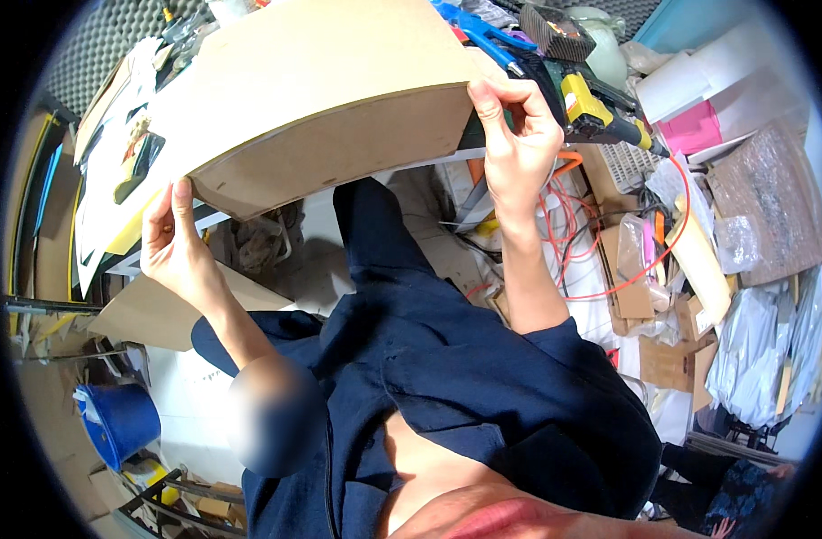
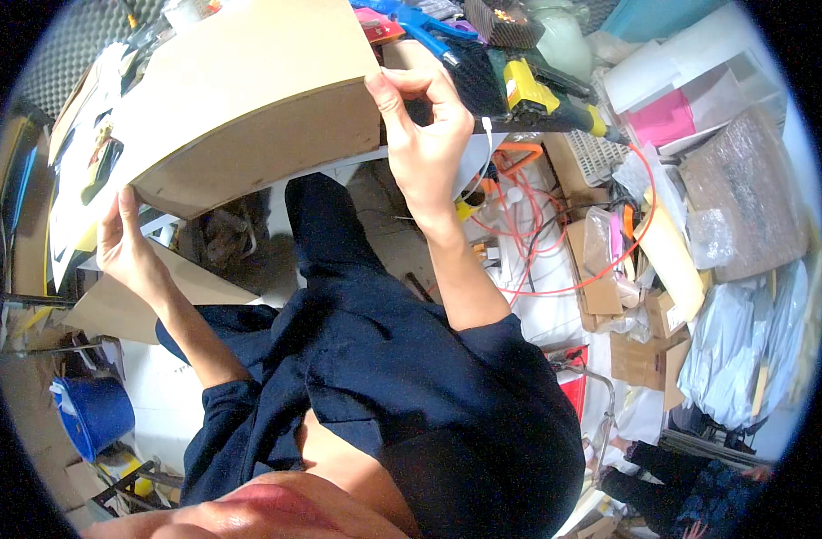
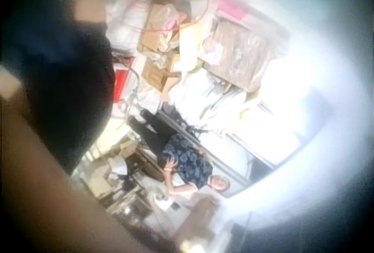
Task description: The person applies glue to the edges of a cardboard box using a brush, then attaches a lid to the box. They secure the lid by using a staple gun to fasten the edges.
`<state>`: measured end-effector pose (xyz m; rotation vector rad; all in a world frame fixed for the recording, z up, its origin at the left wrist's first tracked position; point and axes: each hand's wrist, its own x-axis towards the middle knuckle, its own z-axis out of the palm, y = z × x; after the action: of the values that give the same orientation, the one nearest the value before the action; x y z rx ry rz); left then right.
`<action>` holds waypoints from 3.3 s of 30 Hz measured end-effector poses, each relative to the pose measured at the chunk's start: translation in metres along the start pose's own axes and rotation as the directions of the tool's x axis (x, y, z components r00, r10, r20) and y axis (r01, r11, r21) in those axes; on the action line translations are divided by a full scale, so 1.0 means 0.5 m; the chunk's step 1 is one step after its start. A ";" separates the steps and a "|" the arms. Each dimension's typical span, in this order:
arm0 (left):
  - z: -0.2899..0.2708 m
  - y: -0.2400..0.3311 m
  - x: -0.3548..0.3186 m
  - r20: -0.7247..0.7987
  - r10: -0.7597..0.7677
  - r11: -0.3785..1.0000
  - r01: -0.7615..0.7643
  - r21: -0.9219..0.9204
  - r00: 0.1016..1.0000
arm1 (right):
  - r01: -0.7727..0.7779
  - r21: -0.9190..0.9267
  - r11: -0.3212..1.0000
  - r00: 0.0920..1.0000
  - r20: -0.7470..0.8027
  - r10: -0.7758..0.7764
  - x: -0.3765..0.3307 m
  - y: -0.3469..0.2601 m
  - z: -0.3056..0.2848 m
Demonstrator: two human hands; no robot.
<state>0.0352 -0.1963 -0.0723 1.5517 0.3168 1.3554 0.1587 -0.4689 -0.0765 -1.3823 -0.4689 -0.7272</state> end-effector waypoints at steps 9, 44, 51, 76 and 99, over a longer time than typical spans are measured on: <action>-0.005 0.003 -0.002 0.027 -0.012 1.000 0.012 -0.004 1.000 | -0.002 -0.033 0.999 1.000 -0.006 0.002 0.000 -0.011 0.004; -0.028 0.011 0.036 0.387 0.163 0.986 -0.166 -0.026 0.908 | -0.351 0.209 0.913 0.936 0.097 0.338 0.024 -0.022 0.017; -0.022 0.002 0.032 0.435 0.130 0.991 -0.133 -0.023 0.891 | -0.296 0.107 0.949 0.955 0.048 0.293 0.009 -0.021 -0.005; -0.002 -0.012 0.017 0.340 0.365 0.850 -0.459 0.258 0.867 | -0.484 -0.745 0.458 0.874 -0.385 0.297 -0.206 0.621 -0.554; -0.021 -0.044 0.023 0.243 0.211 0.935 -0.267 0.231 0.947 | -0.072 -0.984 0.163 0.816 0.036 0.577 -0.123 0.906 -0.612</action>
<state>0.0387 -0.1723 -0.0844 1.9942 0.1793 1.3555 0.3995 -0.7454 -0.4866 -2.8151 0.1078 -0.2446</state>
